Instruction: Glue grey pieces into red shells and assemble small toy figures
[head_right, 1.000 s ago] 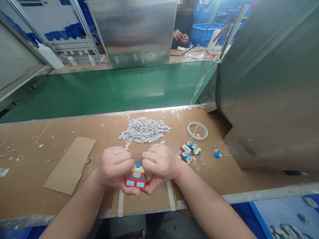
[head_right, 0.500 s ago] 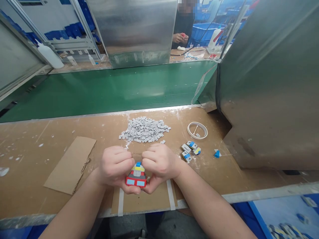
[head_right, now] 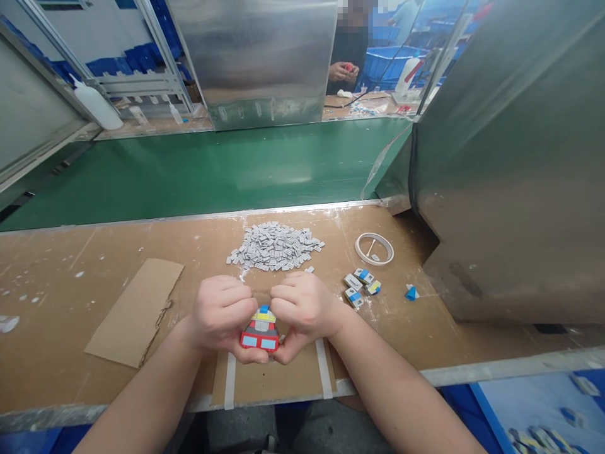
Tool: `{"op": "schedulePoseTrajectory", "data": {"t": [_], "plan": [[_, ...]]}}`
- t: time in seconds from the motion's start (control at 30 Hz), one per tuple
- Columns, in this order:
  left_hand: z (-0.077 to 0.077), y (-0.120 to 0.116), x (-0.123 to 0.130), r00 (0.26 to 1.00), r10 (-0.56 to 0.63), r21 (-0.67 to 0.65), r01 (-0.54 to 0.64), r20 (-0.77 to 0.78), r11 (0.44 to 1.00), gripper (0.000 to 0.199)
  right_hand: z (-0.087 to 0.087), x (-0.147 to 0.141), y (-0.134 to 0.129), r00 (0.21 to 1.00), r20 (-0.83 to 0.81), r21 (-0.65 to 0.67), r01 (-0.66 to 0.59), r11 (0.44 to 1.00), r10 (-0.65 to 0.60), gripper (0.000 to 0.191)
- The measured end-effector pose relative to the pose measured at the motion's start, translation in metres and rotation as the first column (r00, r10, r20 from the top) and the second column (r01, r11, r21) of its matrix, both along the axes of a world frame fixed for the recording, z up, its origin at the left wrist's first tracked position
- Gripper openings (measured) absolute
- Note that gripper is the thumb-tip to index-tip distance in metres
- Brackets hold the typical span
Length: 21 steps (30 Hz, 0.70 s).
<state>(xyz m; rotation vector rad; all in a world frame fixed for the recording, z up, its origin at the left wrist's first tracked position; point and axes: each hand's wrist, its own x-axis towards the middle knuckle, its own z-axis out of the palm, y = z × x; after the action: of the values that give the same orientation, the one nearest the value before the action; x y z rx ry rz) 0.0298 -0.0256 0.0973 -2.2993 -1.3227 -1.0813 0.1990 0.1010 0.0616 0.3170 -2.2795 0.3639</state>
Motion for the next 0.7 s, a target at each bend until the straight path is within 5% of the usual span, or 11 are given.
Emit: {"op": "schedulePoseTrajectory", "data": {"t": [0.43, 0.7], "plan": [[-0.008, 0.003, -0.001, 0.999, 0.033, 0.036, -0.034, 0.027, 0.999, 0.064, -0.021, -0.008, 0.005, 0.986, 0.095, 0.184, 0.117, 0.976, -0.136, 0.069], [-0.008, 0.004, -0.002, 0.999, 0.045, 0.041, -0.045, 0.009, 0.998, 0.066, -0.021, -0.010, 0.006, 0.994, 0.059, 0.121, 0.084, 0.989, -0.091, 0.069]]}}
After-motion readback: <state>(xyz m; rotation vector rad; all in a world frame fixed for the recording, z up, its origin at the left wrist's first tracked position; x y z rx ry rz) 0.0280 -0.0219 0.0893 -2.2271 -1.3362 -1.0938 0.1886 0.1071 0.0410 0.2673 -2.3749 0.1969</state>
